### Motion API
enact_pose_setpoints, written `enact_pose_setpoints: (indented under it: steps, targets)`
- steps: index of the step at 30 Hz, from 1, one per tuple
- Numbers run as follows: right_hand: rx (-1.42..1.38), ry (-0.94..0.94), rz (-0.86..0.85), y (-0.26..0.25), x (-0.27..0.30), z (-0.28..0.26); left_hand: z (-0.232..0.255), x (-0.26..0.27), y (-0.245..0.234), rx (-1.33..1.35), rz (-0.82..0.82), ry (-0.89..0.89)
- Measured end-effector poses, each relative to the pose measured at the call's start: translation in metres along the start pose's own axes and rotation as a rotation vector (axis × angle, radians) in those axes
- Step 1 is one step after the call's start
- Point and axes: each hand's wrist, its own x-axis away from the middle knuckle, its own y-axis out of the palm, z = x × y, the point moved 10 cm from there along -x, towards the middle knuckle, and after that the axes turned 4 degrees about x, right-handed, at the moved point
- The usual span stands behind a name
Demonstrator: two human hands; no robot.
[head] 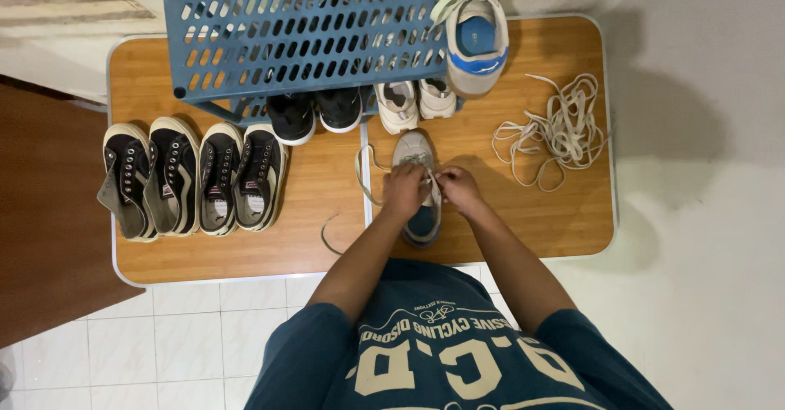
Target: The person threads white shoelaces through the eyelets of a pair of white and blue sneakers placed on a wooden table. They pull the laces through each eyelet sequentially and tie the laces on both shoes.
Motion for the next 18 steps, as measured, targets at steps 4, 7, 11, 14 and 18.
enact_pose_setpoints:
  steps: [4,7,11,14,18]
  targets:
    - [-0.181,-0.098,0.117,-0.034,-0.001,-0.003,-0.015,0.012,-0.027,-0.052,0.145,-0.015]
    - [-0.265,-0.173,0.305,-0.103,0.011,-0.011,-0.044,0.021,-0.019,-0.005,0.002,-0.241]
    - [-0.289,-0.239,0.585,-0.206,0.041,-0.032,-0.048,0.029,-0.028,0.103,0.089,-0.286]
    - [-0.243,-0.243,0.703,-0.247,0.062,-0.042,-0.048,0.034,-0.024,0.138,0.055,-0.331]
    - [-0.097,-0.549,0.303,-0.158,0.040,-0.075,-0.041,0.035,-0.028,0.075,0.037,-0.287]
